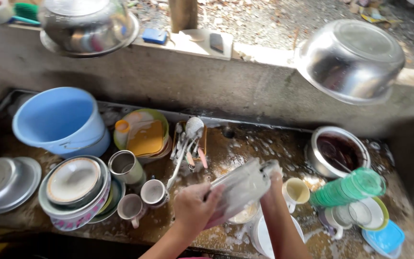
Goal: Washing various dishes, bowls, and a large pot at an outdoor sink area.
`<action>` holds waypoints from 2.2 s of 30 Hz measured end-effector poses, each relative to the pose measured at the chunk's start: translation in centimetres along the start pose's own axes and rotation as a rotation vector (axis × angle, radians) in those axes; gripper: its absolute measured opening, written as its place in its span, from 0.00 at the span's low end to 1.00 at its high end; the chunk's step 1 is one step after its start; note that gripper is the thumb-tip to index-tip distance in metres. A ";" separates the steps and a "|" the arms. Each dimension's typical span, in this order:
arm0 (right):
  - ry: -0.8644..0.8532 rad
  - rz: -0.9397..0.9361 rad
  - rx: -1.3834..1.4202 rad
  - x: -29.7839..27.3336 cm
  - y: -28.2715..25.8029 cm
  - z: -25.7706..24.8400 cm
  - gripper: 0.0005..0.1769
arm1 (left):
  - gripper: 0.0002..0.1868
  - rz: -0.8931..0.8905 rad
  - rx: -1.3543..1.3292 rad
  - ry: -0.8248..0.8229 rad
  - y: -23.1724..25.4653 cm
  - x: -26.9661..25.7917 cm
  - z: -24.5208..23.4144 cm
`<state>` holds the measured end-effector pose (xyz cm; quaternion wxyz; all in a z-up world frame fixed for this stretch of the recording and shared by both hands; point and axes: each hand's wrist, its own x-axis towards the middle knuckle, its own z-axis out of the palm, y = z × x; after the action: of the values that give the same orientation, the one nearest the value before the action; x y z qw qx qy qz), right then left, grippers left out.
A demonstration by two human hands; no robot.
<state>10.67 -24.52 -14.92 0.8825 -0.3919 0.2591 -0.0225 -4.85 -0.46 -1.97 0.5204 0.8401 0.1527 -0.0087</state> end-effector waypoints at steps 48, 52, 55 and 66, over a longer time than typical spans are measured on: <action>0.051 0.327 -0.596 7.0 26.0 9.4 0.23 | 0.17 0.451 0.178 -0.286 -21.5 9.8 -17.2; 0.526 -0.119 -0.947 -1.5 16.3 3.3 0.25 | 0.13 0.499 0.150 -0.431 -21.0 10.1 -13.3; 0.967 -0.340 -1.295 -4.8 11.7 -6.4 0.31 | 0.12 0.556 0.183 -0.543 -20.0 9.9 -9.3; 0.522 0.344 -1.938 -2.4 12.1 -31.1 0.35 | 0.30 0.893 0.616 -0.840 -18.6 7.8 12.8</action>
<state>-8.17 -36.73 -39.79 0.0926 -0.8785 0.4030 0.2394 -0.48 -2.11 -25.39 0.2266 0.8576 -0.4325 -0.1615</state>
